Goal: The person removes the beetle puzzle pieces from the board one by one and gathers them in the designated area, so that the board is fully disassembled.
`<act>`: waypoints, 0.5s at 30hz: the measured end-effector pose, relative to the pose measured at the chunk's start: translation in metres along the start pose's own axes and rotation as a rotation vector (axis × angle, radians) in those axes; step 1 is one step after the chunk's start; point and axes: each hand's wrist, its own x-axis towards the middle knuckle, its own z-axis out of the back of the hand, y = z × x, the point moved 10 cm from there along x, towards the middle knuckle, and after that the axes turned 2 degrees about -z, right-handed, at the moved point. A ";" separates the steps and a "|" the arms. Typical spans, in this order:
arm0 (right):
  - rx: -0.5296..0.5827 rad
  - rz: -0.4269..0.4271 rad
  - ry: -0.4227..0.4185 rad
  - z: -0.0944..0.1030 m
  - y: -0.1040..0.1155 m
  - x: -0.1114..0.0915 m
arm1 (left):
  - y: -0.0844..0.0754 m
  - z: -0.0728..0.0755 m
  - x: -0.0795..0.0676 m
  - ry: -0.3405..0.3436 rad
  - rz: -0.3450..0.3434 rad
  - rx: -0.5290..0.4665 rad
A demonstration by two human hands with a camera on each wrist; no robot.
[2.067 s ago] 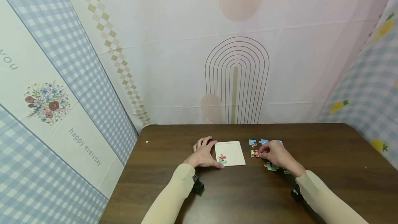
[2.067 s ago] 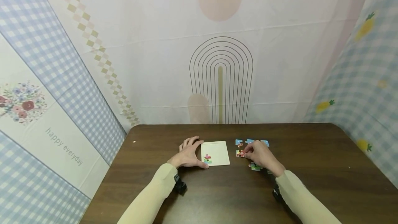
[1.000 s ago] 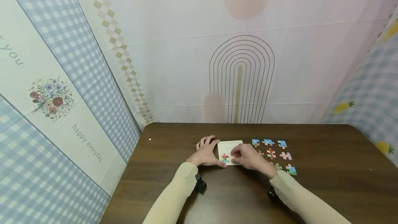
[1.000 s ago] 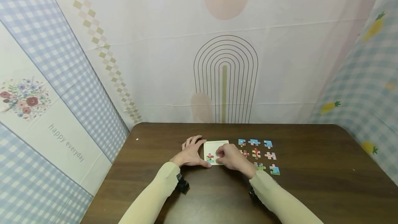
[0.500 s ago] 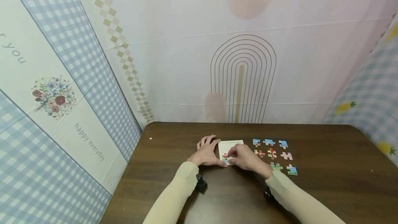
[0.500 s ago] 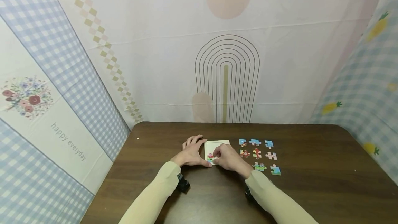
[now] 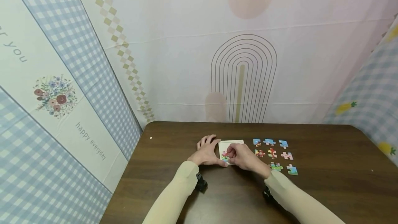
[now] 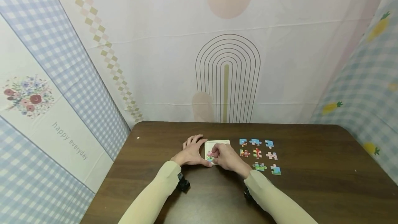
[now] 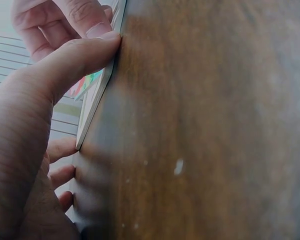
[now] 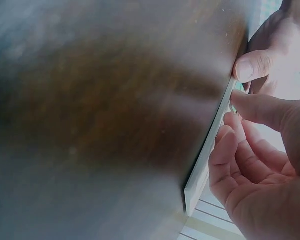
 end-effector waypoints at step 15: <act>-0.019 0.012 0.010 -0.001 0.006 0.001 | -0.003 0.003 -0.004 0.007 -0.012 -0.010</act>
